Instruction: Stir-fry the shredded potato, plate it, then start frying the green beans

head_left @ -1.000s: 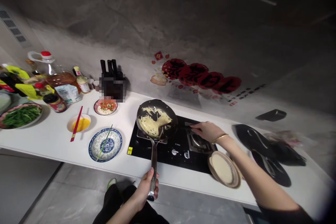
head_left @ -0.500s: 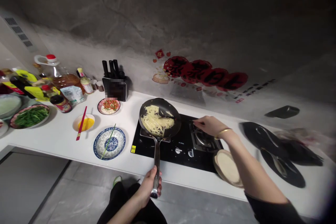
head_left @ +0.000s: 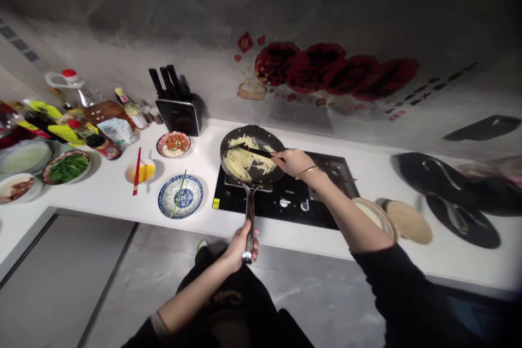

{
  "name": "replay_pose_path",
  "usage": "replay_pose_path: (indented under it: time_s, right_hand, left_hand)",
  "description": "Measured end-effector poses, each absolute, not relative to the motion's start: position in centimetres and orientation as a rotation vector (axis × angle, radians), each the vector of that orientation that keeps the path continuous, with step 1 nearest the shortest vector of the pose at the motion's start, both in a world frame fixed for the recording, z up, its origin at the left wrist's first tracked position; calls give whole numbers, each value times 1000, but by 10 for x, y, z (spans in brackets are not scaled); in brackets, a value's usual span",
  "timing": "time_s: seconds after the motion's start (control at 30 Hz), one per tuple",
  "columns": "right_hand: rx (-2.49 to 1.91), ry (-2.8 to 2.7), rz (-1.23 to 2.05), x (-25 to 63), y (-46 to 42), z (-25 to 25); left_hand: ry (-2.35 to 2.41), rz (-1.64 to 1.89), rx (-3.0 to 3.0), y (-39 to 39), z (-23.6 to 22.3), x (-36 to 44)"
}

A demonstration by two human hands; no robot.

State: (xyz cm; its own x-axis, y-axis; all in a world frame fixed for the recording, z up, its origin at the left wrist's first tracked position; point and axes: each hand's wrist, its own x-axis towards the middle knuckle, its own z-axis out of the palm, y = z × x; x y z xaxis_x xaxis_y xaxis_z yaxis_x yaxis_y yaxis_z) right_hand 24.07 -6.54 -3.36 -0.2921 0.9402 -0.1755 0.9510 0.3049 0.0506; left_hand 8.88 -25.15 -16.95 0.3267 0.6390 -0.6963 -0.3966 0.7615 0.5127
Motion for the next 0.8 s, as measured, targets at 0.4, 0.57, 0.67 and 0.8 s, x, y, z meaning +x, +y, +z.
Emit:
replay_pose_path:
  time_s: [0.4,0.57,0.67,0.8]
  right_hand:
    - [1597,2315,8,269,-114,2]
    - [1840,2130,38,236,-90,-39]
    - [1877,2070,-103,259,-82,-31]
    - [1799,2156,-164,319,-86,9]
  left_hand:
    - [988,726,315,-254,-172,87]
    - [1003,742,335,-253,-173,89]
    - [1010,749,330,-254,-172,90]
    - [1012,750,335,-254,-170,89]
